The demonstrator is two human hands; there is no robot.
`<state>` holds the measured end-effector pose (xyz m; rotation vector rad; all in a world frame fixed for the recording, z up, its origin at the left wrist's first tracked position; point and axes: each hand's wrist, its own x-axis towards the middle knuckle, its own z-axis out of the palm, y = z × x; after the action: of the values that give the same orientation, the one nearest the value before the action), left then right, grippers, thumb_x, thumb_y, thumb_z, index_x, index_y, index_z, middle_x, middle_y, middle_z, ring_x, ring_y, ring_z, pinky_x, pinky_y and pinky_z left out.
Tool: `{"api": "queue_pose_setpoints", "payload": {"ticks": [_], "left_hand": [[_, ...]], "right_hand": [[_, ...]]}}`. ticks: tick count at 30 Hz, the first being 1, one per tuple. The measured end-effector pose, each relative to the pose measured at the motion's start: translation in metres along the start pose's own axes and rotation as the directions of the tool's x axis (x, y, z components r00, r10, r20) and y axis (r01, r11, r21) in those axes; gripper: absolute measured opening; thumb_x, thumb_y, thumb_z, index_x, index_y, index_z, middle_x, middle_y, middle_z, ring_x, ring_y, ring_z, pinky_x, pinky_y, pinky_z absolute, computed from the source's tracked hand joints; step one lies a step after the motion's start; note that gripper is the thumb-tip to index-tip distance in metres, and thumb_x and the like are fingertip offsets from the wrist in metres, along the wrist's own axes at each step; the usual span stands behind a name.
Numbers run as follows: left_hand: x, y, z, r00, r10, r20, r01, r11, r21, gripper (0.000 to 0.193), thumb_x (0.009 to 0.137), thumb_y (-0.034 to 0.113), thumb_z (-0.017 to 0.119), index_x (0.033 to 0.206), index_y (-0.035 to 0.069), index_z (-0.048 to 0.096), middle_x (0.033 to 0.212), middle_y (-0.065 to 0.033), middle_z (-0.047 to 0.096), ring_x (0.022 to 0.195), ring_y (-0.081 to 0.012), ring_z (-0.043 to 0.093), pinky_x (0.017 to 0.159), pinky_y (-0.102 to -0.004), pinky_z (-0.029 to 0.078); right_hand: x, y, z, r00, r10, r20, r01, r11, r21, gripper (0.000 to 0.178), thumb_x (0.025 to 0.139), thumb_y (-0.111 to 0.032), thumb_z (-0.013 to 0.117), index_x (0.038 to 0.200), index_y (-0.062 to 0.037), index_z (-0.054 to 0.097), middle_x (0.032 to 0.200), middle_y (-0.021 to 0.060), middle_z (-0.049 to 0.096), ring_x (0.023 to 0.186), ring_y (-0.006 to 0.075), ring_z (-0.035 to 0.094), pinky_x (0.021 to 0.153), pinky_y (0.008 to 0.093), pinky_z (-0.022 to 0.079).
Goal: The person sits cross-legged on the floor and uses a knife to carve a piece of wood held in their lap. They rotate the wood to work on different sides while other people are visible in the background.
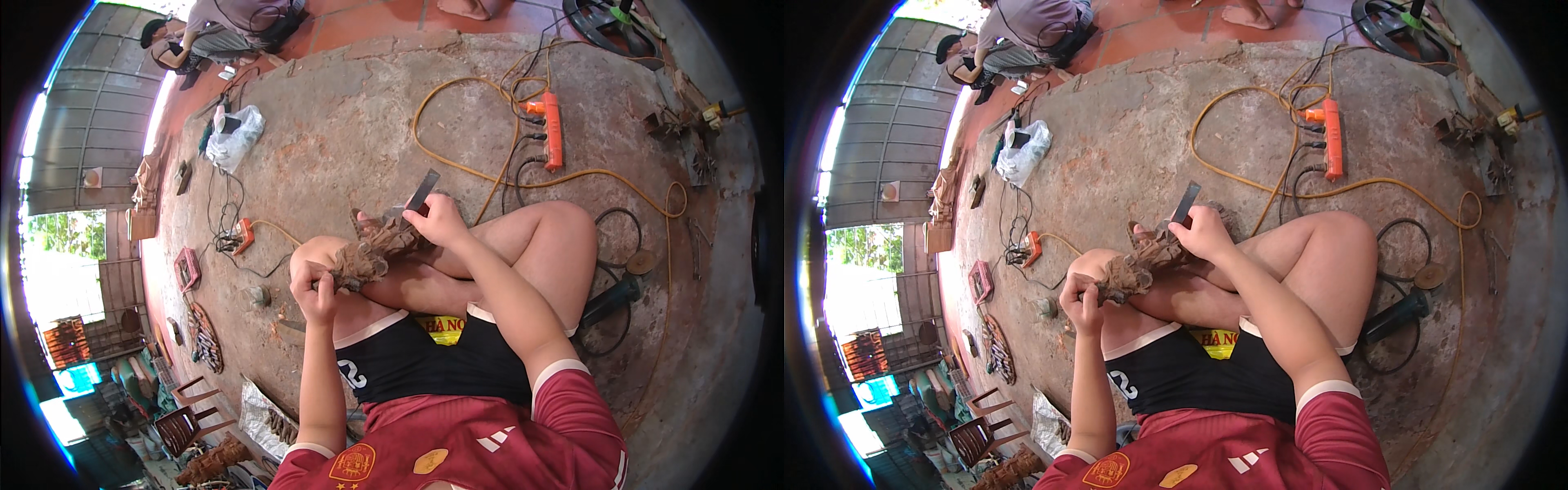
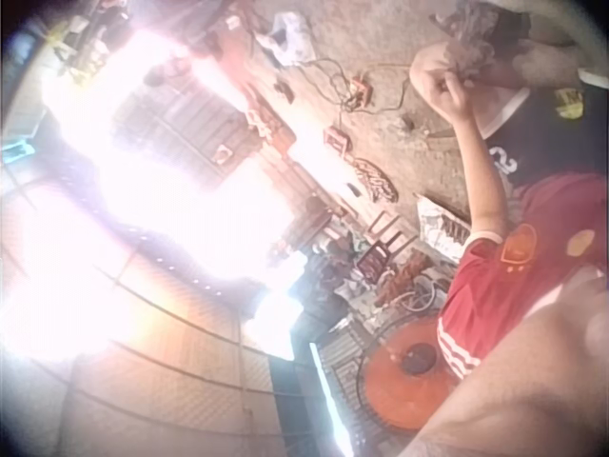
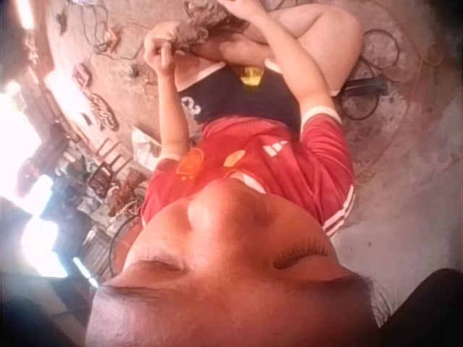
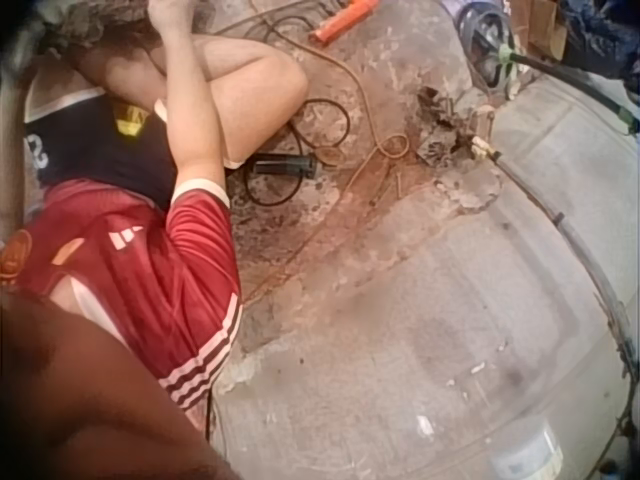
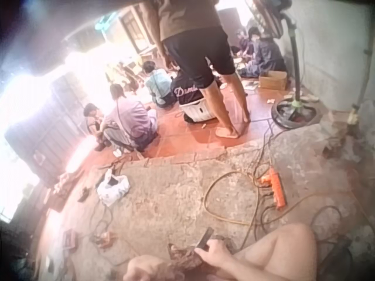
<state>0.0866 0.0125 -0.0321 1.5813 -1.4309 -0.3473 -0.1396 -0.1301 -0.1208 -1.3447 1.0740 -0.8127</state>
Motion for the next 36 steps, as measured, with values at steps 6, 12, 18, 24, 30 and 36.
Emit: {"api": "queue_pose_setpoints", "payload": {"ticks": [6,12,18,24,30,36], "left_hand": [[0.001,0.002,0.002,1.0,-0.012,0.011,0.012,1.0,-0.011,0.01,0.077,-0.002,0.053,0.068,-0.002,0.049,0.069,-0.0105,0.057,0.069,-0.019,0.055,0.073,-0.0315,0.048],[-0.001,0.001,0.0,1.0,-0.021,0.014,0.022,1.0,-0.004,0.009,0.077,-0.001,0.053,0.069,-0.002,0.049,0.069,-0.0111,0.057,0.07,-0.0196,0.056,0.073,-0.0319,0.049],[-0.001,0.001,0.0,0.999,-0.033,0.011,0.033,0.999,-0.004,0.01,0.077,-0.001,0.053,0.069,-0.002,0.048,0.069,-0.0112,0.057,0.069,-0.0198,0.056,0.073,-0.0323,0.049],[0.0,0.002,0.001,0.999,-0.037,0.01,0.037,0.999,0.002,0.01,0.077,0.0,0.053,0.069,-0.001,0.049,0.069,-0.0114,0.057,0.069,-0.0197,0.056,0.073,-0.0323,0.049],[-0.001,0.0,0.0,0.999,-0.033,0.005,0.033,0.999,0.006,0.009,0.077,-0.001,0.053,0.068,-0.001,0.049,0.069,-0.0113,0.057,0.069,-0.0194,0.056,0.072,-0.0321,0.048],[0.0,0.002,0.001,1.0,-0.029,0.007,0.029,1.0,0.0,0.009,0.077,-0.001,0.053,0.069,-0.002,0.049,0.069,-0.0113,0.057,0.069,-0.0193,0.055,0.073,-0.0319,0.048]], "right_hand": [[0.001,0.009,0.004,0.993,-0.015,0.115,0.002,0.993,0.119,0.021,0.08,-0.018,0.076,0.092,-0.0006,0.073,0.081,0.0134,0.073,0.076,0.0199,0.07,0.071,0.0344,0.054],[0.001,0.005,-0.001,0.998,-0.002,0.065,-0.002,0.998,0.06,0.022,0.08,-0.019,0.076,0.092,-0.0011,0.073,0.081,0.0147,0.072,0.076,0.0223,0.071,0.071,0.0352,0.054],[0.001,0.006,0.0,0.999,0.007,0.031,-0.007,1.0,0.008,0.02,0.08,-0.017,0.076,0.092,-0.0014,0.073,0.081,0.0153,0.073,0.076,0.0232,0.072,0.071,0.0353,0.055],[0.007,0.006,-0.018,0.993,0.043,0.11,-0.051,0.996,0.076,0.019,0.08,-0.016,0.076,0.092,-0.0014,0.073,0.081,0.011,0.073,0.075,0.0172,0.069,0.071,0.0326,0.054],[0.004,0.003,-0.017,0.984,0.016,0.178,-0.029,0.997,0.071,0.018,0.081,-0.016,0.076,0.093,-0.0018,0.073,0.08,0.0086,0.072,0.072,0.0142,0.066,0.068,0.0319,0.052],[0.008,0.02,-0.01,0.982,0.013,0.187,-0.039,0.99,0.133,0.02,0.081,-0.017,0.076,0.095,-0.002,0.074,0.079,0.009,0.072,0.073,0.0149,0.066,0.069,0.0331,0.052]]}}
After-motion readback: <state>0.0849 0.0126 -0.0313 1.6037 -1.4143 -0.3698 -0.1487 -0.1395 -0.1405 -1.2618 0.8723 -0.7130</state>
